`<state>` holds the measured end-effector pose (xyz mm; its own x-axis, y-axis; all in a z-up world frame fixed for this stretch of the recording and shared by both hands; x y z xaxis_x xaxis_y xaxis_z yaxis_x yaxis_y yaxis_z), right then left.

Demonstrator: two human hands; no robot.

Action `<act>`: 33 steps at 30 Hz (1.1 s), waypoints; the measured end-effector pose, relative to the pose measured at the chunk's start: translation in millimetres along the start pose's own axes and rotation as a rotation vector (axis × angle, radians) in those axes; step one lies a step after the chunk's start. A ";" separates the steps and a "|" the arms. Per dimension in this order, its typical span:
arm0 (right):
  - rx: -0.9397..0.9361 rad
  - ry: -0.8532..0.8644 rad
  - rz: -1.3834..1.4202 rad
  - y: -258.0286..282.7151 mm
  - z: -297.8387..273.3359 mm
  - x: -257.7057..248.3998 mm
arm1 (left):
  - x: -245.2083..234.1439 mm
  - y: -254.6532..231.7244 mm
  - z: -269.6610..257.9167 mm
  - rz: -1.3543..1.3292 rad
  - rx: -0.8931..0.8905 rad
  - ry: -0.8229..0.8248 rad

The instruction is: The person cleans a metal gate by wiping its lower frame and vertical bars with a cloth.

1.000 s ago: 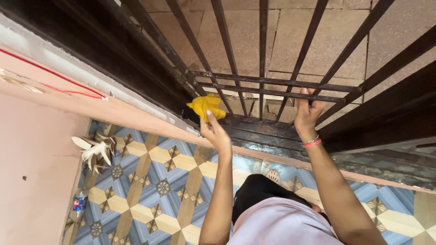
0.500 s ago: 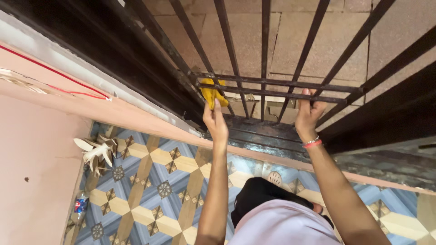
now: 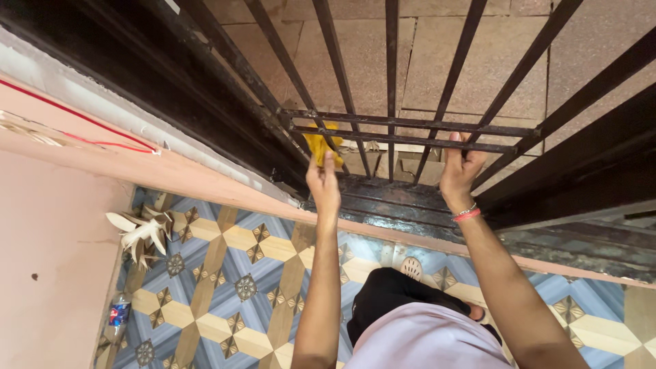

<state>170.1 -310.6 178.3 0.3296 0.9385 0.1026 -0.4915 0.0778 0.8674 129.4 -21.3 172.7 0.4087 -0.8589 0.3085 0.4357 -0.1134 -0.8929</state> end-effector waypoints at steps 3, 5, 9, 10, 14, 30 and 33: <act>-0.009 -0.001 -0.016 1.5 1.2 1.7 | 2.7 4.9 1.3 0.020 -0.092 0.032; 0.000 -0.005 -0.032 0.6 -0.9 -2.0 | 0.0 2.8 -3.5 0.080 -0.013 -0.013; 0.035 -0.008 -0.033 -0.4 -0.5 -0.7 | 0.3 5.9 0.5 0.034 0.035 0.010; 0.033 -0.002 -0.012 0.0 0.1 -0.6 | 0.7 9.0 1.0 0.072 0.015 0.027; 0.072 0.014 0.029 -3.4 -1.0 0.2 | -6.0 28.9 -6.8 0.129 -0.126 -0.037; 0.112 0.007 0.085 -30.1 -0.7 -3.0 | -21.2 60.0 -17.7 0.027 0.076 -0.011; 0.091 0.024 0.028 -23.1 -1.1 -4.5 | -28.4 76.8 -20.3 0.423 -0.049 0.035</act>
Point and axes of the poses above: each hand's wrist, its own z-axis towards the middle knuckle, its own x-axis out of the palm, y = z × x, the point moved 5 cm from there along z, towards the middle knuckle, and after that the axes turned 9 degrees about -z, right-handed, at the moved point
